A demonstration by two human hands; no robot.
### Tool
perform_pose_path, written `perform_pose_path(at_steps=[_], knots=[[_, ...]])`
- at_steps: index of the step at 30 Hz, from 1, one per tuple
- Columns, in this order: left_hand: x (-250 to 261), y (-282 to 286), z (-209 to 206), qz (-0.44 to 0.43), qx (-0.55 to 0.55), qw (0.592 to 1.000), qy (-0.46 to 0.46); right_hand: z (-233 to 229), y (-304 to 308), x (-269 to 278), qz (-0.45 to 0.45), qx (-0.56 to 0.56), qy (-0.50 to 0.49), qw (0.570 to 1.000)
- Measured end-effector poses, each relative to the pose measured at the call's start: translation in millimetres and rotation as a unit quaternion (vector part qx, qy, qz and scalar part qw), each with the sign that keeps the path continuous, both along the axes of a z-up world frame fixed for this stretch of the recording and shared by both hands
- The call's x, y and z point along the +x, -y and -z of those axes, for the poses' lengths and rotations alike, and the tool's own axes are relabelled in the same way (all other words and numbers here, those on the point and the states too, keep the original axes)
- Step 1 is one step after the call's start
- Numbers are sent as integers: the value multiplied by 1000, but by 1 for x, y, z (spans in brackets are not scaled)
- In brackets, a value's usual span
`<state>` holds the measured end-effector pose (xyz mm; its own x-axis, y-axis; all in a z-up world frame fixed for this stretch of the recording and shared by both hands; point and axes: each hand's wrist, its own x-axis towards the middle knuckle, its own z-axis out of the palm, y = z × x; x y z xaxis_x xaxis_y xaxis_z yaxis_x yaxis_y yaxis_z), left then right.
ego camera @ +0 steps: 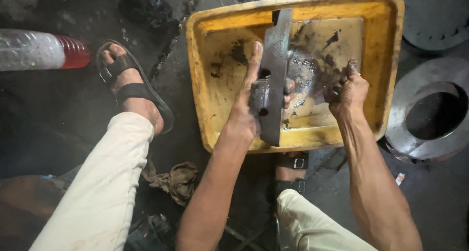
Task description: Cleaning metal automotive parts using a cleaning solution and a cloth in a yellow tray.
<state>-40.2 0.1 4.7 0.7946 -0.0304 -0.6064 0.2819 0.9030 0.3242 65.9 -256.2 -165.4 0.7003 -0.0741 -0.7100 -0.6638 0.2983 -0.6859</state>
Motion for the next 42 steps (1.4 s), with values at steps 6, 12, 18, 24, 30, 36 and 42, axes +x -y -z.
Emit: perform_pose_path(at_steps=[6,12,18,24,30,36,42], knots=[[2,1,-1,4,10,1000,-20,0,8,2,48,5,-8,999],[1,1,-1,1,6,1000,-4,-70,-8,-6,-12,177,16,984],[2,2,-3,-8,32,999,-13,-36,44,-16,-77,140,71,985],[3,3,-5,-11,38,999,-31,-30,55,-19,78,323,13,943],[2,3,-8,-2,31,999,-27,-22,54,-15,77,237,-29,968],[3,3,-7,-10,20,1000,-18,-49,25,-16,74,224,-37,971],[1,3,-5,-1,30,999,-17,-31,34,-18,-44,179,41,982]])
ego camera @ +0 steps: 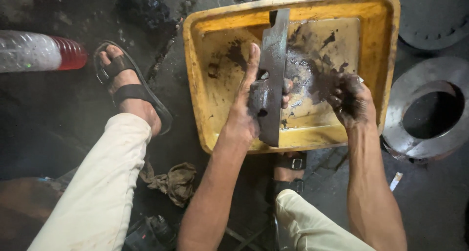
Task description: Cleaning metal automotive parts using a cleaning solution and a cloth in a yellow tray.
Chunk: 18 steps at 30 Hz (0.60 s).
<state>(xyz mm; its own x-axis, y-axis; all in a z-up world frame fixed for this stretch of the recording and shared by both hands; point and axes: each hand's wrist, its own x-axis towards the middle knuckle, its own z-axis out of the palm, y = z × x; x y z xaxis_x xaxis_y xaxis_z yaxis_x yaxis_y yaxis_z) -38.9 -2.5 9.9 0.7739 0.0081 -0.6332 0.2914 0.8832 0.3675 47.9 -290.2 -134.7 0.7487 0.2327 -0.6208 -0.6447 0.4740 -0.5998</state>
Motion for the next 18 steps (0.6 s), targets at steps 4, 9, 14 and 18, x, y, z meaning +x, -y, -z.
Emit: perform_pose_path(at_steps=[4,9,14,18], knots=[[-3,-2,2,16,11,1000,-6,-32,-20,1,-5,-29,-56,998],[-11,2,14,-11,-5,1000,11,-30,-15,13,-81,6,-2,997],[-13,3,14,-26,-35,994,100,-56,-39,25,-104,-2,9,995],[-10,-1,7,-20,-14,994,103,-72,-63,20,-105,-96,46,989]])
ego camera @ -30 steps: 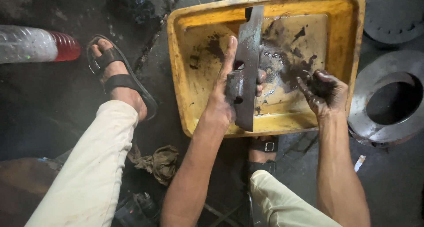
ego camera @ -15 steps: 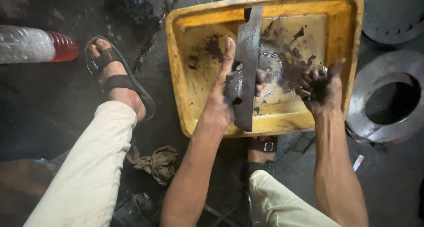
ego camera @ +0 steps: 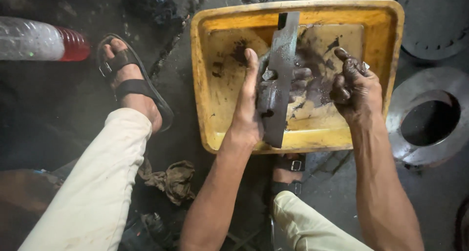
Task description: Cleaning metal automotive parts using a cleaning solution and a cloth in a yellow tray.
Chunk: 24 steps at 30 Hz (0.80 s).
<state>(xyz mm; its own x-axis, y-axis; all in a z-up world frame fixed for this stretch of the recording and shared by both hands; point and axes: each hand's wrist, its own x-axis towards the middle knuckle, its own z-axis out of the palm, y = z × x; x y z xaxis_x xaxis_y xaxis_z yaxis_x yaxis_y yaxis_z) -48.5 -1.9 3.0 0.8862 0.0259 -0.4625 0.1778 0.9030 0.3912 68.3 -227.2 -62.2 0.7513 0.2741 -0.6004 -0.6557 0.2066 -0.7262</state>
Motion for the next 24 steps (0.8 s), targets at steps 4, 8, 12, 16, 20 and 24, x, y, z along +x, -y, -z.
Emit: perform_pose_path(at_steps=[4,8,12,16,20,24], knots=[[-3,-2,-3,-3,34,999,17,22,5,1,46,12,-43,998],[-5,-5,-6,-27,61,997,51,53,22,2,87,-25,-21,996],[-9,-8,-4,-53,30,998,4,64,28,2,128,-22,-41,991],[-14,-4,12,-86,84,993,-5,70,25,-4,115,-71,-28,990],[-14,2,10,-180,173,964,-90,96,30,-4,105,-73,-20,992],[-23,10,16,-281,255,925,-3,94,23,-7,132,-48,-18,990]])
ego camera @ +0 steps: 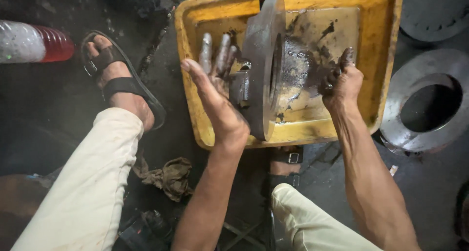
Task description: Cleaning metal automotive parts using a cleaning solution and a cloth in a yellow tray.
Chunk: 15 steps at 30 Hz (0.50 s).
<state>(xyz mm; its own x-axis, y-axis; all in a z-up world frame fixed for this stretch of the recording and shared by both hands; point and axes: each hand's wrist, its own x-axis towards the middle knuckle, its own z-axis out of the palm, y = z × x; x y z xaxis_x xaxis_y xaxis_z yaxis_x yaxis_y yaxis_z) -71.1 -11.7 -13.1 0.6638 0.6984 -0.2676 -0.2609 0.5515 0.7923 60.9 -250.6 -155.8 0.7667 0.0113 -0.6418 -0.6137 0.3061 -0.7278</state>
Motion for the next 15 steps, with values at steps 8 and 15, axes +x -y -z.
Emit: perform_pose_path(at_steps=[8,15], knots=[[-22,9,36,50,441,885,-142,4,18,9,17,-3,-10,1000],[-4,3,-8,104,194,975,-24,-7,21,8,-31,33,-13,999]])
